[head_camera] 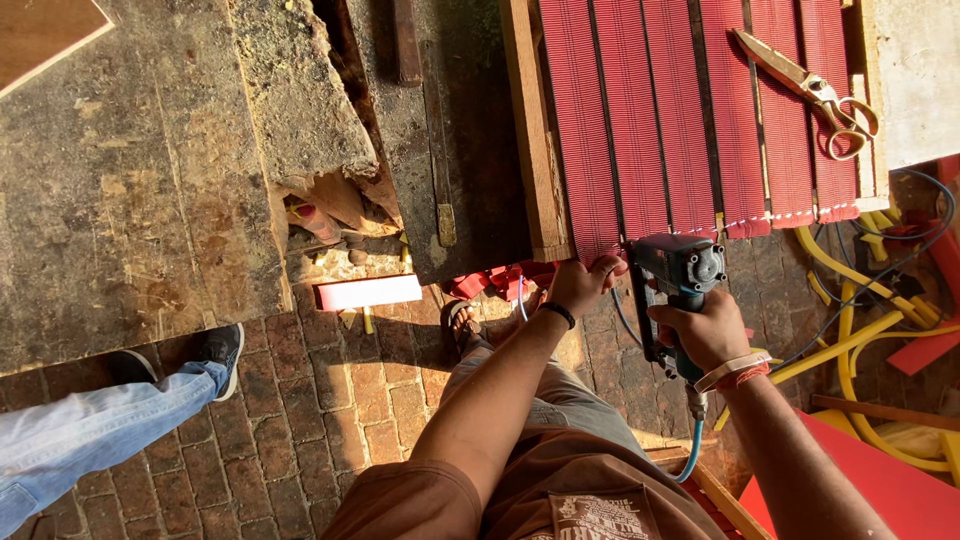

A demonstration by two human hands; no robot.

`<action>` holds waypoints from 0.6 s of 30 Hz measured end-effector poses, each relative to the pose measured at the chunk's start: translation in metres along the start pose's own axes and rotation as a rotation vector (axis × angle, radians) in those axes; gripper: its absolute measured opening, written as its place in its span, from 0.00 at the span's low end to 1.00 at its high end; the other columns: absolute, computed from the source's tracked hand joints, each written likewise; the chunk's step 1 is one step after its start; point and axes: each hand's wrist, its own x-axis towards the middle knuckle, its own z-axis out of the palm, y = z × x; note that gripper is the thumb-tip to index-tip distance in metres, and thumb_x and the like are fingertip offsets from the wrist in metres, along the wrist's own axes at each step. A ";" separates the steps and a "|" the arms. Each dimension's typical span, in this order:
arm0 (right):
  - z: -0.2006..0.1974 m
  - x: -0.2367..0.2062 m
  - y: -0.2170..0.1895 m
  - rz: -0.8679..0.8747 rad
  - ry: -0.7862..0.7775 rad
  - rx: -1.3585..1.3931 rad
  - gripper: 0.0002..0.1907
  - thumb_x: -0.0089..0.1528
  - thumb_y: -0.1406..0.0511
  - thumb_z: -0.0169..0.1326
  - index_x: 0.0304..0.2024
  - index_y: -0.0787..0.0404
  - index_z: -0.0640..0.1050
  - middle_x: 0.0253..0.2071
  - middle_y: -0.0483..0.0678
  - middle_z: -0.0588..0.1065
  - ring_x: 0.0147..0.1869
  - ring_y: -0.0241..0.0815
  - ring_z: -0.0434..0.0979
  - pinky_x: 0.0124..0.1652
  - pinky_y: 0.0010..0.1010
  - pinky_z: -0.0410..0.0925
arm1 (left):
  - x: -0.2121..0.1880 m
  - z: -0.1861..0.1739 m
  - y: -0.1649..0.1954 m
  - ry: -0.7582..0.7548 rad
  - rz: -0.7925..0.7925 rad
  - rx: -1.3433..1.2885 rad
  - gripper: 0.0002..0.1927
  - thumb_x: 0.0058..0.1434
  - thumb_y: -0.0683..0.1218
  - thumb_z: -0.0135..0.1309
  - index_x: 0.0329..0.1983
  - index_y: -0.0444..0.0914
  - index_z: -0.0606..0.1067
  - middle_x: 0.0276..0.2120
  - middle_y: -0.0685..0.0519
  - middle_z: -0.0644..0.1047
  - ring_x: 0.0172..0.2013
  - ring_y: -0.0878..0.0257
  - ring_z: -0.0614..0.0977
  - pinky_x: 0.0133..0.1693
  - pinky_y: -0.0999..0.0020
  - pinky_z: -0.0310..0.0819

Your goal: The person weaves red webbing straps across a wooden frame, threading each strap over and under the perpendicular straps, then uses a pneumatic nail gun to staple the strap ends to the frame. They pull straps taut, reposition the frame, and trim excess webbing with scissors.

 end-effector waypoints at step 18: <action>-0.009 0.010 -0.023 0.010 -0.049 -0.183 0.06 0.54 0.65 0.64 0.31 0.60 0.83 0.19 0.48 0.77 0.21 0.40 0.75 0.27 0.34 0.68 | -0.003 -0.004 0.019 -0.052 -0.068 -0.611 0.17 0.69 0.55 0.55 0.40 0.37 0.81 0.32 0.53 0.83 0.30 0.65 0.84 0.35 0.67 0.80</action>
